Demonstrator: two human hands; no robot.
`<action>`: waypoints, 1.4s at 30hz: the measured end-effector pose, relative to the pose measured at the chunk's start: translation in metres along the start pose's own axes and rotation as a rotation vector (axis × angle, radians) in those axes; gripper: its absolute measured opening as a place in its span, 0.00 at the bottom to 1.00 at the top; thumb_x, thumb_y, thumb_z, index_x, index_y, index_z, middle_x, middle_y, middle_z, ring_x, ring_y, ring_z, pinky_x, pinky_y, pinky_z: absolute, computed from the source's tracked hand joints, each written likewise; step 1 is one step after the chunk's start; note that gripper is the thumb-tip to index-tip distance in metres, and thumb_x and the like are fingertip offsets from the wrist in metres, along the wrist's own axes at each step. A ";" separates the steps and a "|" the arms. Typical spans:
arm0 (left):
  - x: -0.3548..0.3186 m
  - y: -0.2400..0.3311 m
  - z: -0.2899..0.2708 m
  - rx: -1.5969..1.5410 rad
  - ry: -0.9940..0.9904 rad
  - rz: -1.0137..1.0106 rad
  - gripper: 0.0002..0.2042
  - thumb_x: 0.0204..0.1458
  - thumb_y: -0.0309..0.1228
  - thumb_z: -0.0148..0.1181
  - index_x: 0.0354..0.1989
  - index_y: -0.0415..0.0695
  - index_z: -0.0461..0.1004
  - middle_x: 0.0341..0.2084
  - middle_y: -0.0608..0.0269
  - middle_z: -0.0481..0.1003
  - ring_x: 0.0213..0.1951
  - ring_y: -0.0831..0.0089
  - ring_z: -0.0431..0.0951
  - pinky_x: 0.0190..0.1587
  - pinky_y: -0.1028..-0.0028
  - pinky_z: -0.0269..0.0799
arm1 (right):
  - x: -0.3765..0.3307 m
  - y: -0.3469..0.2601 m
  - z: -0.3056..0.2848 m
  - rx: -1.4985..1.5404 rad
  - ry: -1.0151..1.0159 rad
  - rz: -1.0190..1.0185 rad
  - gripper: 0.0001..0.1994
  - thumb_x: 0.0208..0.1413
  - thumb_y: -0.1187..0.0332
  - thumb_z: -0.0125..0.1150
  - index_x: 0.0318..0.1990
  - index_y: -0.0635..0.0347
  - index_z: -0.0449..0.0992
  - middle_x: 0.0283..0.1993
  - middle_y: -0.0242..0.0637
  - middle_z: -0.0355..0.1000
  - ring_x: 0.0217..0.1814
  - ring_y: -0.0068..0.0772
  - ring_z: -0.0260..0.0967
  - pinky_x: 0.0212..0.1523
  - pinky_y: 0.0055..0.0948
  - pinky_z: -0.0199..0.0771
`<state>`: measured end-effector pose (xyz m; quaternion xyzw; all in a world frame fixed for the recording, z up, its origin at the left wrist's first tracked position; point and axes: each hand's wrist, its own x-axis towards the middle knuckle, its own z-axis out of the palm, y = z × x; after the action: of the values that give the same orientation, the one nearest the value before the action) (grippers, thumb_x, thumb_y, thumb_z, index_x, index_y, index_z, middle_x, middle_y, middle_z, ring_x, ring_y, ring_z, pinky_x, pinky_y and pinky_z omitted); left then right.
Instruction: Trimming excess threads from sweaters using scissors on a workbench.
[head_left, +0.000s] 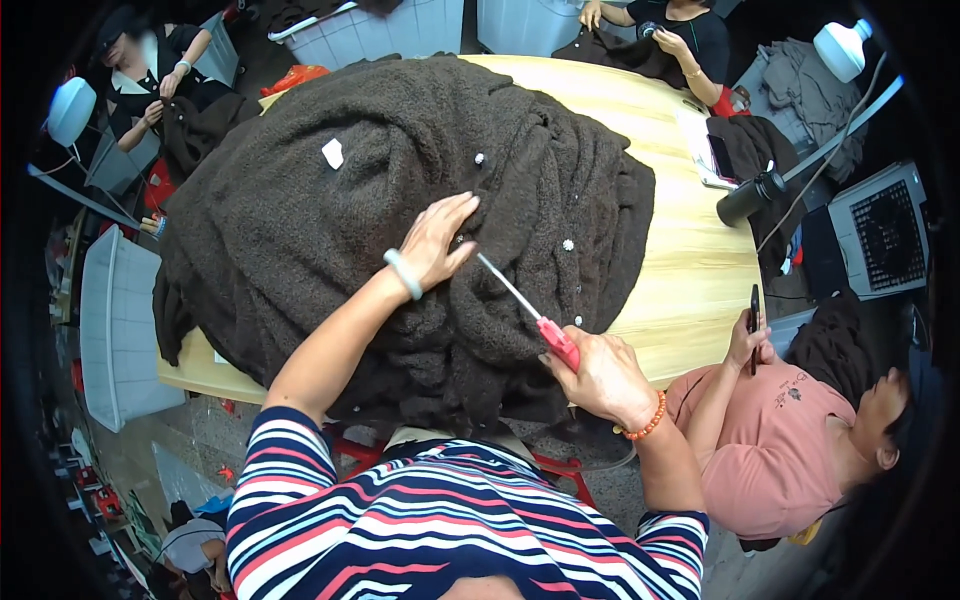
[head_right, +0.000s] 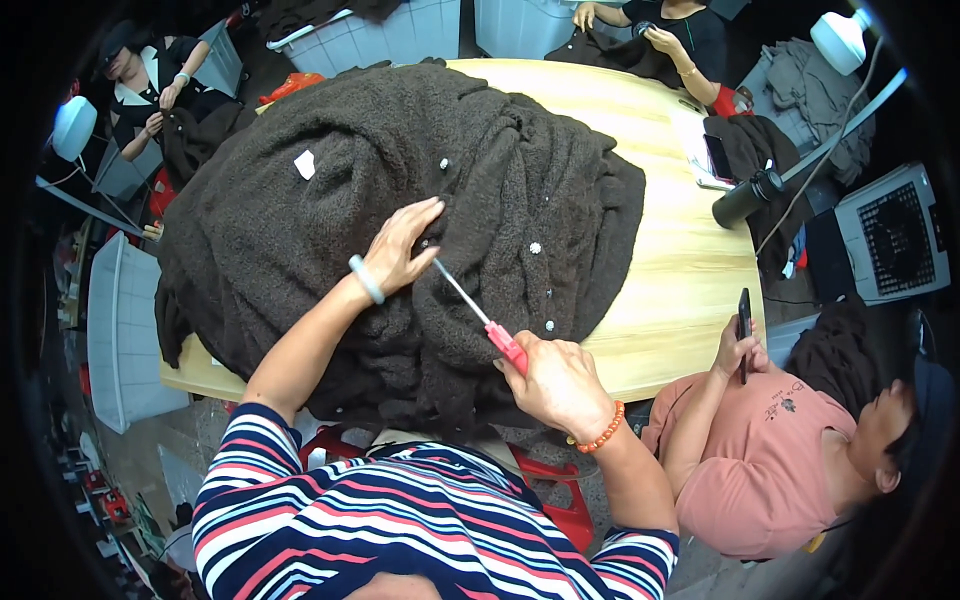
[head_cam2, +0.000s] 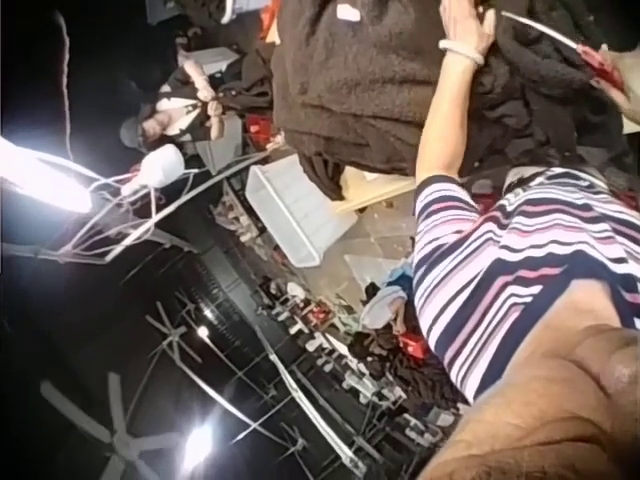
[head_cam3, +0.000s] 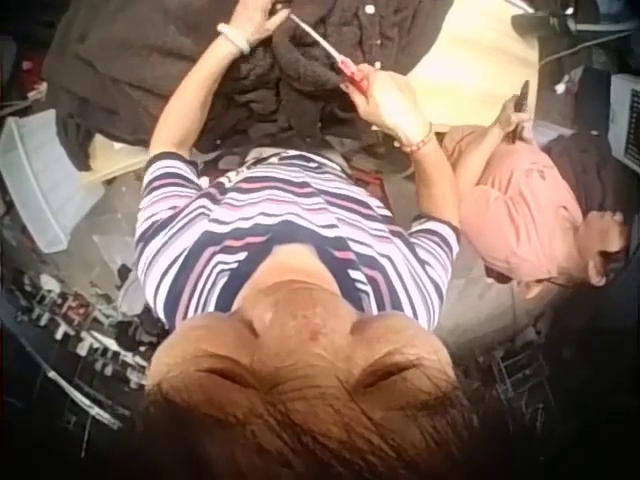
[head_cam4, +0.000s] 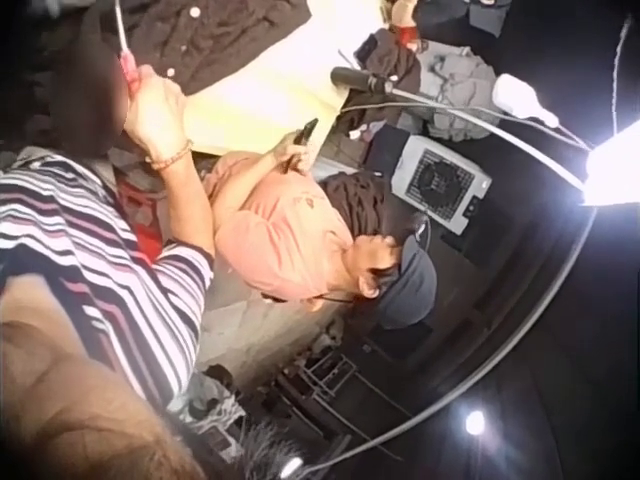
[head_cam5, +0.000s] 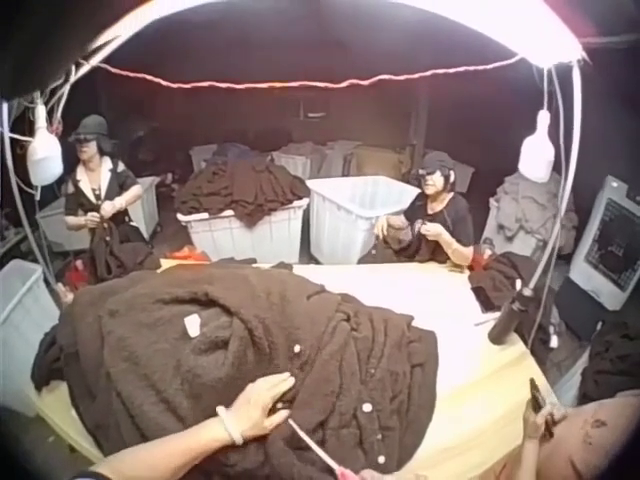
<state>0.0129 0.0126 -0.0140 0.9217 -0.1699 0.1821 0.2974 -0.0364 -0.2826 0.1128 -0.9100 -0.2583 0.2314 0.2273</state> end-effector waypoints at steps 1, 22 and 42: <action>-0.010 0.009 -0.007 -0.001 -0.004 0.003 0.33 0.44 0.25 0.66 0.63 0.41 0.64 0.62 0.48 0.66 0.62 0.51 0.66 0.64 0.60 0.62 | -0.002 -0.001 0.003 -0.010 -0.030 0.000 0.12 0.57 0.59 0.60 0.36 0.59 0.74 0.26 0.54 0.74 0.34 0.60 0.74 0.39 0.52 0.73; -0.272 -0.157 -0.377 0.973 1.008 -0.928 0.14 0.53 0.36 0.65 0.36 0.36 0.80 0.29 0.55 0.82 0.31 0.62 0.81 0.40 0.66 0.75 | -0.006 0.009 0.023 0.109 0.100 -0.106 0.10 0.58 0.63 0.61 0.36 0.60 0.71 0.28 0.52 0.74 0.35 0.61 0.73 0.38 0.50 0.72; -0.117 0.044 -0.094 0.578 -0.112 -0.014 0.17 0.49 0.28 0.56 0.49 0.41 0.75 0.33 0.61 0.71 0.37 0.62 0.73 0.38 0.67 0.69 | -0.019 0.016 0.040 0.107 0.100 -0.045 0.09 0.56 0.66 0.62 0.38 0.61 0.74 0.29 0.49 0.75 0.34 0.58 0.74 0.37 0.44 0.73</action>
<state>-0.1299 0.0598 0.0273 0.9780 -0.1207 0.1696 0.0141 -0.0665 -0.2940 0.0787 -0.9009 -0.2544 0.1941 0.2933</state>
